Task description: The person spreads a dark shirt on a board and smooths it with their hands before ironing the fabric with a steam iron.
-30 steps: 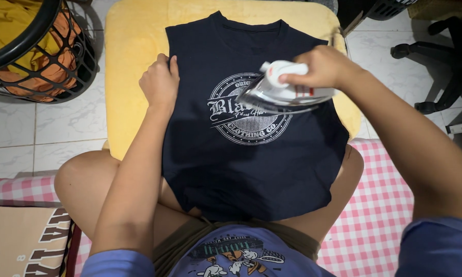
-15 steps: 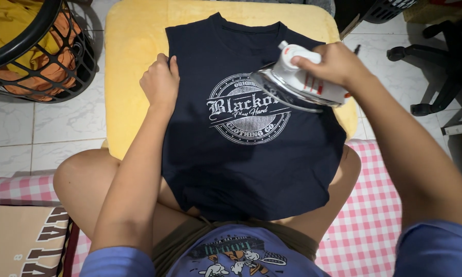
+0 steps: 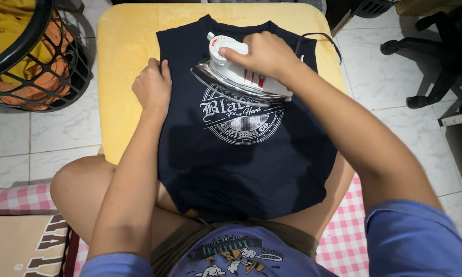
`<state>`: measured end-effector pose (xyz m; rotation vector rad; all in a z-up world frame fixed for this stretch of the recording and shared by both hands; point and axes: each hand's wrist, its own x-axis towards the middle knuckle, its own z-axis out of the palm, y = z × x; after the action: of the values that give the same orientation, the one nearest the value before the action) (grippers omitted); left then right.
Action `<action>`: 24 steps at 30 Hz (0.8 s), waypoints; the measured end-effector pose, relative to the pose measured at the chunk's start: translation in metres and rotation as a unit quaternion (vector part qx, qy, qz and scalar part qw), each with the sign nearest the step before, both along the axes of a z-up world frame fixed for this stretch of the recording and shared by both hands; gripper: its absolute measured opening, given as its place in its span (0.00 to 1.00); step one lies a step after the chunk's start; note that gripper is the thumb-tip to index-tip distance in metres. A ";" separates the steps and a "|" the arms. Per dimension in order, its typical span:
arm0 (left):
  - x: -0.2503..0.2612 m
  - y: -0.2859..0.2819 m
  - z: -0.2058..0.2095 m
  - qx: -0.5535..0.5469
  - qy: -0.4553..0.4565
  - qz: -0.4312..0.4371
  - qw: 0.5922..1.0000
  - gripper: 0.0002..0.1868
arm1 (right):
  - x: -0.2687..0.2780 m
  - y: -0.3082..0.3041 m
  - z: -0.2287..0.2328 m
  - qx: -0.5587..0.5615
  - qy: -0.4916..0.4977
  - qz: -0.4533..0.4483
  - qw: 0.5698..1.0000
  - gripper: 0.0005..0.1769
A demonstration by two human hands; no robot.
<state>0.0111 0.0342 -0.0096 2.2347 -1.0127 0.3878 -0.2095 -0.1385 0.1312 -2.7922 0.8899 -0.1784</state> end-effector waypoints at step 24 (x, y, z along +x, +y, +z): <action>0.002 0.000 -0.002 0.017 0.007 0.003 1.000 0.17 | -0.158 -0.097 -0.005 0.009 0.061 -0.126 0.990 0.47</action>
<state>0.0129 0.0337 -0.0119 2.2668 -1.0127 0.3584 -0.3670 -0.2352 0.1257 -2.6906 1.2658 -0.0373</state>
